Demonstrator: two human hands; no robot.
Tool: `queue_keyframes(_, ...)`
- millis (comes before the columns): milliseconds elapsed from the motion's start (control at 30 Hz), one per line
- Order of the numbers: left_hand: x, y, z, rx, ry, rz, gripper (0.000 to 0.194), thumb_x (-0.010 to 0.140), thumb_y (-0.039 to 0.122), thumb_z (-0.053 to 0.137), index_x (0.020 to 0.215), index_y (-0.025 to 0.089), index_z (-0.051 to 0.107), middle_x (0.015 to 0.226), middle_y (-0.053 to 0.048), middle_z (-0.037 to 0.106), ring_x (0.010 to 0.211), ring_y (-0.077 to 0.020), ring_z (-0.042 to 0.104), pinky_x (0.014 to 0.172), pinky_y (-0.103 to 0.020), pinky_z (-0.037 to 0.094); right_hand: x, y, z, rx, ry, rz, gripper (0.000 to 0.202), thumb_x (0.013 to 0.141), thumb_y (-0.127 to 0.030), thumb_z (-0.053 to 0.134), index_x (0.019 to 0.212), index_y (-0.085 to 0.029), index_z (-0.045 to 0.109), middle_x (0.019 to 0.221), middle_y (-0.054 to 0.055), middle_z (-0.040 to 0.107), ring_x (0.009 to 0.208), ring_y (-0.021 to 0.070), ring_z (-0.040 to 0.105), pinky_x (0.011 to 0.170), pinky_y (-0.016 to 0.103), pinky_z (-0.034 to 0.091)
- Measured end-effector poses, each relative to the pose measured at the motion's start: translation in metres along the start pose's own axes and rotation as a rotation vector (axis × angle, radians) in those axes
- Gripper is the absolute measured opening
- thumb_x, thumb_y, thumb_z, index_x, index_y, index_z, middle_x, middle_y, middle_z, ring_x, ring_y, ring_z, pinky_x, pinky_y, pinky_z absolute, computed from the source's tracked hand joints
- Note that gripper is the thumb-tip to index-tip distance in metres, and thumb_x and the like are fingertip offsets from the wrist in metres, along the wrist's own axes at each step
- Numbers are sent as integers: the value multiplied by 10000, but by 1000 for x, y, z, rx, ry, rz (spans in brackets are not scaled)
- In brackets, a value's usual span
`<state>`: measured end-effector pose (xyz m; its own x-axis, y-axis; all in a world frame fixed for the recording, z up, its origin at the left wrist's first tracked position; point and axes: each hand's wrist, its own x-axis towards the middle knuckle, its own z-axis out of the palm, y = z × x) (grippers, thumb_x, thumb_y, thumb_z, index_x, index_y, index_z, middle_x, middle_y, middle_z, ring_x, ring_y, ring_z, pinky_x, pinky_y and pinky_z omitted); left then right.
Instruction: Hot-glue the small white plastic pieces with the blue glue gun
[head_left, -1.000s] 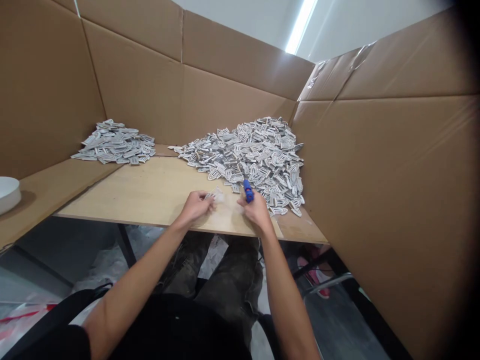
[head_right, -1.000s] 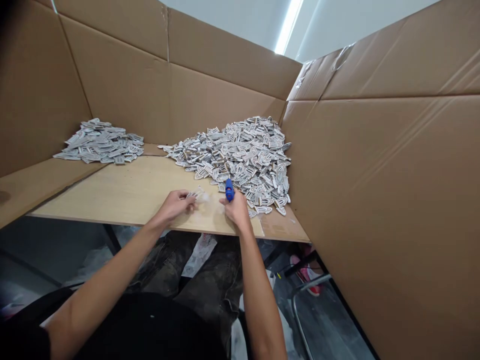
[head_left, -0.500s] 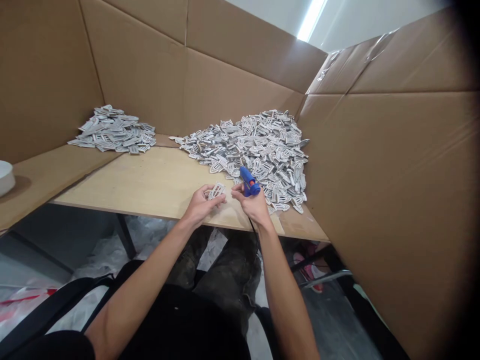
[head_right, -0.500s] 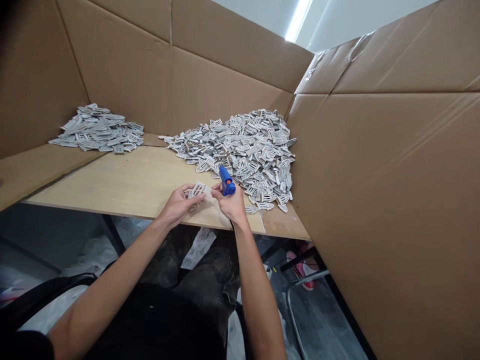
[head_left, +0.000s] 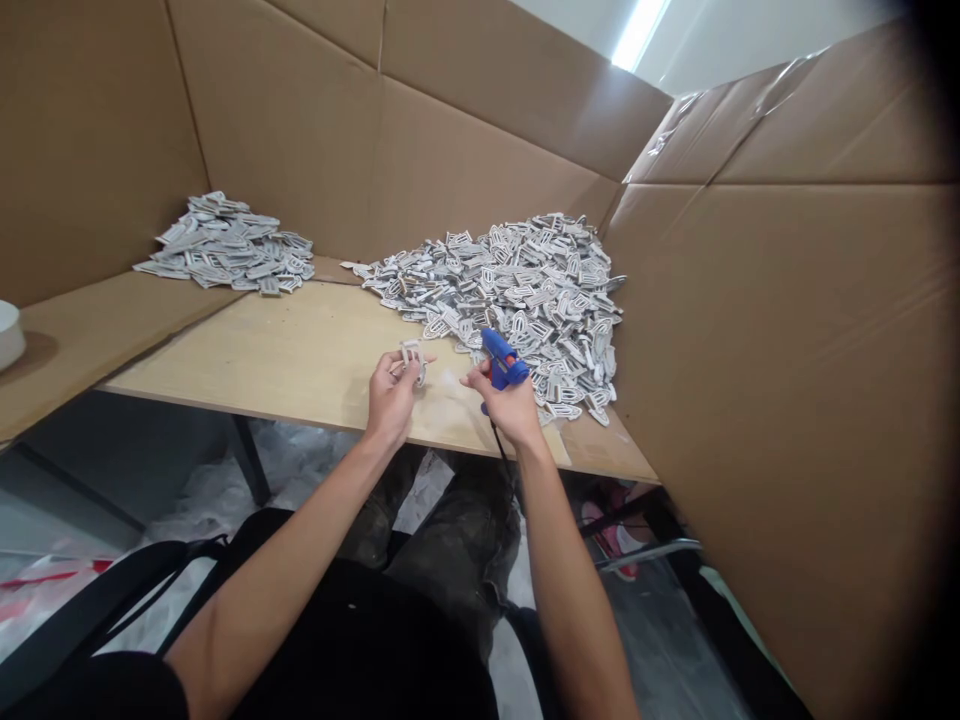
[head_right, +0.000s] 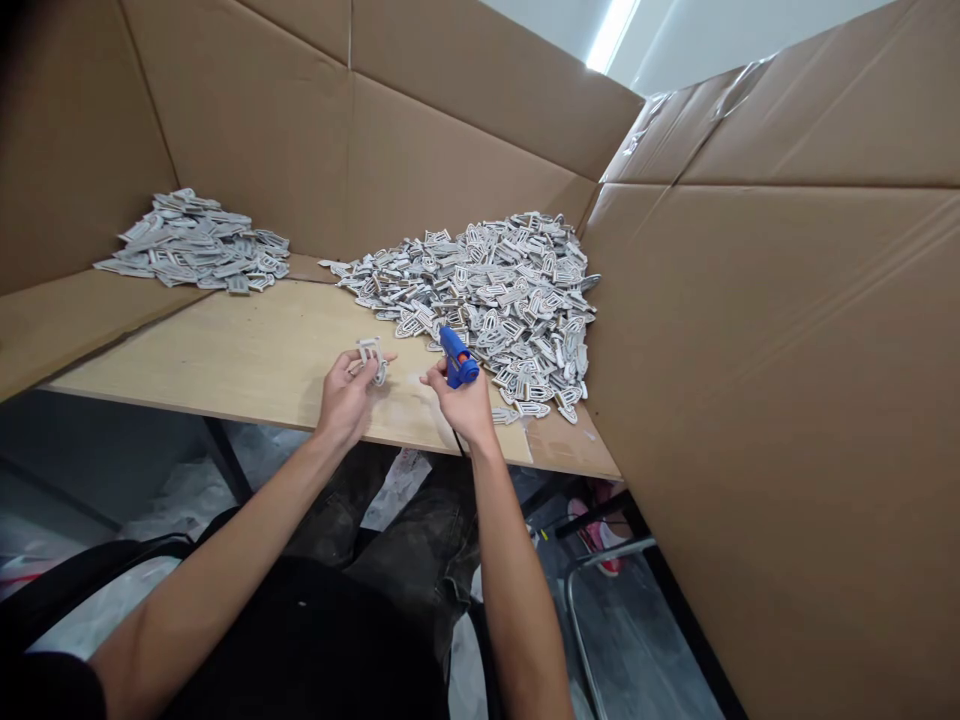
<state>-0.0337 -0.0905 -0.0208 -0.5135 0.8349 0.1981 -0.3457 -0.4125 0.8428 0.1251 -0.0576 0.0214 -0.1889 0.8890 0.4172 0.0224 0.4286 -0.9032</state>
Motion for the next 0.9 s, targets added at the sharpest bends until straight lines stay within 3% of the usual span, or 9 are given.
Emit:
queue_keyframes(167, -4, 5, -1, -37, -103, -39, 466, 826, 562, 808, 1019, 195, 594, 1073, -123, 798, 830, -185, 763, 601, -223, 507, -2, -2, 6, 43, -10, -27, 366, 765, -469, 816, 856, -232, 552, 864, -25, 598, 748, 139, 668, 816, 341, 642)
queue_keyframes(333, -11, 6, 1, 39, -268, 10, 516, 801, 601, 844, 1019, 170, 659, 888, -67, 744, 633, -183, 741, 501, -241, 494, -3, -6, 10, -78, 109, -73, 286, 815, -426, 750, 825, -229, 543, 808, -11, 624, 717, 156, 691, 772, 318, 597)
queue_keyframes(500, -8, -1, 0, 138, -180, -8, 404, 854, 513, 814, 961, 160, 649, 878, -66, 733, 577, -153, 704, 461, -221, 427, -5, -17, 9, -22, 54, -100, 335, 821, -448, 750, 811, -246, 482, 840, -6, 642, 723, 149, 663, 792, 318, 584)
queue_keyframes(667, -5, -3, -1, 151, -235, -111, 399, 804, 280, 827, 1130, 179, 620, 927, -60, 765, 753, -181, 759, 642, -238, 526, -8, -19, 3, -183, 41, -171, 233, 843, -406, 731, 873, -232, 579, 861, 6, 664, 745, 154, 633, 778, 298, 544)
queue_keyframes(800, -7, 4, -2, 205, -301, -66, 387, 778, 198, 781, 1145, 175, 661, 1050, -75, 777, 933, -197, 752, 820, -272, 564, -10, -17, 4, -332, -26, -191, 186, 873, -393, 681, 908, -225, 612, 881, 19, 691, 777, 171, 635, 778, 295, 516)
queue_keyframes(900, -8, 7, -2, 205, -308, -43, 382, 773, 177, 752, 1150, 156, 690, 1142, -97, 766, 883, -186, 730, 815, -286, 571, -12, -16, 7, -436, -5, -204, 182, 879, -397, 662, 894, -227, 601, 848, 17, 691, 738, 175, 616, 739, 294, 491)
